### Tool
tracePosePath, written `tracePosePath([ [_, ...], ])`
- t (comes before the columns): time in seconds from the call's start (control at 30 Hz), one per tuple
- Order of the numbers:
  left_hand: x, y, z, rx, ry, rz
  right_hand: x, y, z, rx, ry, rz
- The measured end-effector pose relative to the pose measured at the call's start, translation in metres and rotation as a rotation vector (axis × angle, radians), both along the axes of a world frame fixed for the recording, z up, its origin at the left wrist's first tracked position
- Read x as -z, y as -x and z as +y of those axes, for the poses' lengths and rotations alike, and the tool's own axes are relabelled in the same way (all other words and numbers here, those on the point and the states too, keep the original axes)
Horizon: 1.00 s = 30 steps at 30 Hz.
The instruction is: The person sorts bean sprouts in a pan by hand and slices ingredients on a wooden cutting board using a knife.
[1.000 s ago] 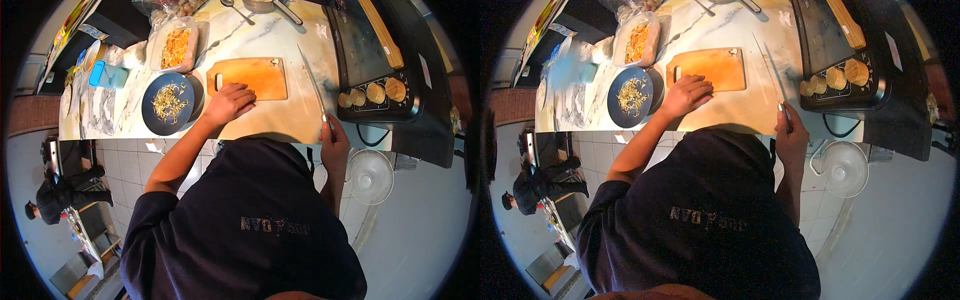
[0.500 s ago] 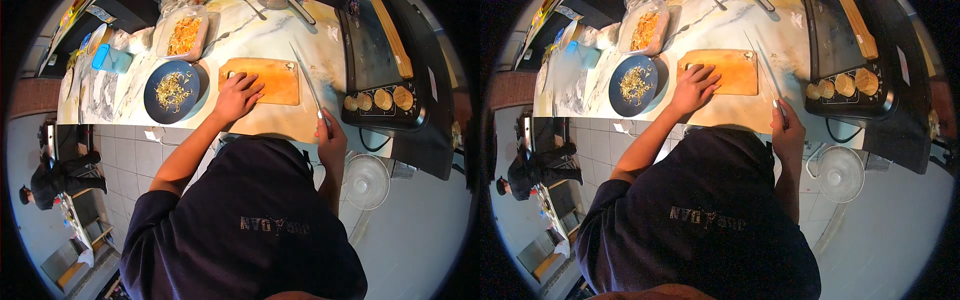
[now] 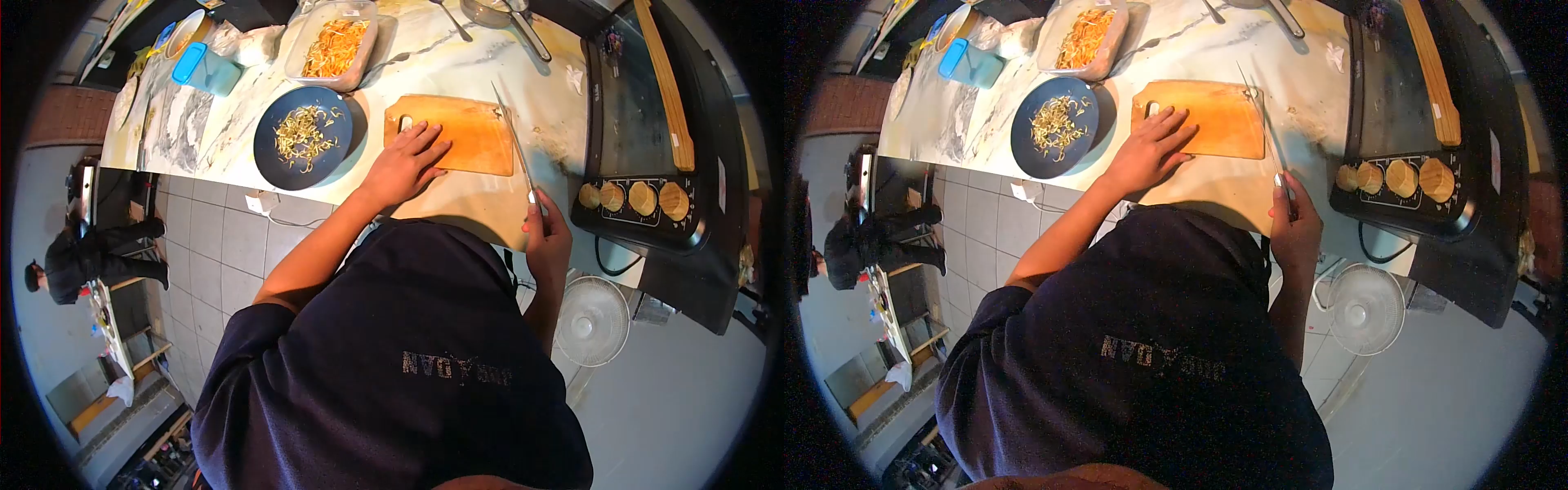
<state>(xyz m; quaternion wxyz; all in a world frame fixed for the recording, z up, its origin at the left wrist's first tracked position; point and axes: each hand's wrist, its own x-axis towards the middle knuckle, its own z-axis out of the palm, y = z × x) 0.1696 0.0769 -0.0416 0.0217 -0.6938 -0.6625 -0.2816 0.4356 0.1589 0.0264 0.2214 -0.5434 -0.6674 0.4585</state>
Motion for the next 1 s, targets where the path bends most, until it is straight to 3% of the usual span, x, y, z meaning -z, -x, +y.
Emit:
tracePosePath([
  [0.03, -0.007, 0.001, -0.003, -0.008, -0.002, 0.004, 0.000, 0.003, 0.002, -0.012, 0.000, 0.003],
  [0.1, -0.018, 0.008, -0.011, -0.043, -0.027, -0.245, 0.003, 0.004, 0.006, -0.041, -0.011, 0.010],
  [0.17, -0.028, 0.024, -0.022, -0.074, -0.099, -0.257, 0.004, 0.007, 0.009, -0.066, -0.021, 0.014],
  [0.37, -0.058, 0.083, -0.065, -0.593, -0.192, -0.300, 0.000, 0.017, 0.015, -0.132, -0.025, 0.084],
  [0.5, -0.037, 0.122, -0.107, -0.907, 0.012, 0.200, 0.001, 0.022, 0.015, -0.176, -0.035, 0.054],
  [0.7, -0.029, 0.124, -0.120, -1.013, 0.314, 0.143, 0.005, 0.024, 0.015, -0.212, -0.052, 0.076],
  [1.0, -0.013, 0.131, -0.114, -1.016, 0.234, 0.172, 0.008, 0.020, 0.020, -0.194, -0.072, 0.051],
])
